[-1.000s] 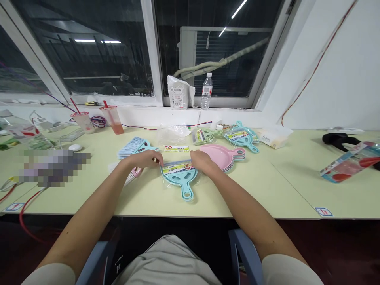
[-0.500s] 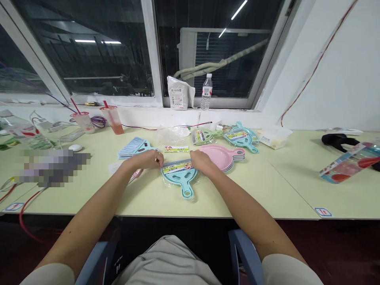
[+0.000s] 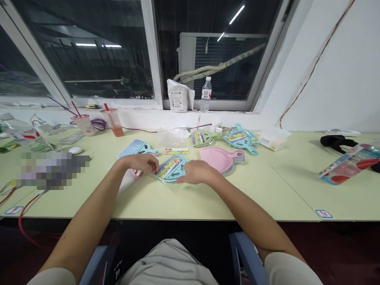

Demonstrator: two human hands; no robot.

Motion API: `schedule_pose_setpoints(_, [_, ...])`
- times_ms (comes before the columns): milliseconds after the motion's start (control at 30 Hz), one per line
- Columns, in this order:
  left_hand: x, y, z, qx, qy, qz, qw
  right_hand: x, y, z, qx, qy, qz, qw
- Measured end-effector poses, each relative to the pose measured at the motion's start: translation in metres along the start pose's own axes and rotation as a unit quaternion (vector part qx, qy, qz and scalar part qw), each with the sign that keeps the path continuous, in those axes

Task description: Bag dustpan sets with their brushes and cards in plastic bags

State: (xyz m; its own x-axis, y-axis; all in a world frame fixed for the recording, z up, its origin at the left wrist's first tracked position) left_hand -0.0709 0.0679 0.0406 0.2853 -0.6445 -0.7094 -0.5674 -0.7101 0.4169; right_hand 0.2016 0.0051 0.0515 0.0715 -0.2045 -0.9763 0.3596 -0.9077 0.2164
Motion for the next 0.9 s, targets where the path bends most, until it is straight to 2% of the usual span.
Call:
schedule_pose_setpoints(67, [0.0,-0.004,0.0,0.05,0.007,-0.016,0.999,0.001,0.008,0.011,-0.027,0.061,0.023,0.998])
schedule_pose_setpoints(133, [0.001,-0.012,0.002,0.07,-0.005,-0.092,0.993,0.003,0.01,0.017,-0.03,0.112,0.019,0.993])
schedule_pose_setpoints(233, [0.007,-0.025,0.005,0.046,-0.067,-0.237,0.968,0.006,0.005,0.017,-0.012,0.152,0.02,0.988])
schedule_pose_setpoints(333, [0.013,-0.034,0.008,0.018,-0.158,-0.306,0.939,0.009,0.002,0.01,0.003,0.155,0.023,0.988])
schedule_pose_setpoints(533, [0.014,-0.037,0.007,0.031,-0.236,-0.365,0.9,0.011,0.0,0.0,0.064,0.164,-0.047,0.983])
schedule_pose_setpoints(733, [0.023,-0.042,0.0,0.033,-0.26,-0.356,0.897,0.021,-0.015,-0.004,0.009,0.139,-0.01,0.99])
schedule_pose_setpoints(833, [0.025,-0.043,-0.005,0.023,-0.265,-0.353,0.897,0.025,-0.02,-0.011,-0.015,0.098,-0.049,0.994])
schedule_pose_setpoints(900, [0.024,-0.041,-0.008,0.01,-0.256,-0.371,0.893,0.021,-0.02,-0.021,-0.014,0.068,-0.079,0.994])
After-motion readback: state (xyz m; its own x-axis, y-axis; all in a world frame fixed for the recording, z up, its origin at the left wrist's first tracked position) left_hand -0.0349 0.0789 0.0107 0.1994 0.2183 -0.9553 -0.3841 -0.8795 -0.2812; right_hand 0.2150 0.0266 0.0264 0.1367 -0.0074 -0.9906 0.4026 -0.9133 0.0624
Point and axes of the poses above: each hand's wrist, its own y-axis away from the middle knuckle, its own x-axis out of the palm, z = x × y, the point moved 1 cm from there along -y, towards the middle knuckle, and after that the axes turned 7 degrees about y, right-handed, at the moved point
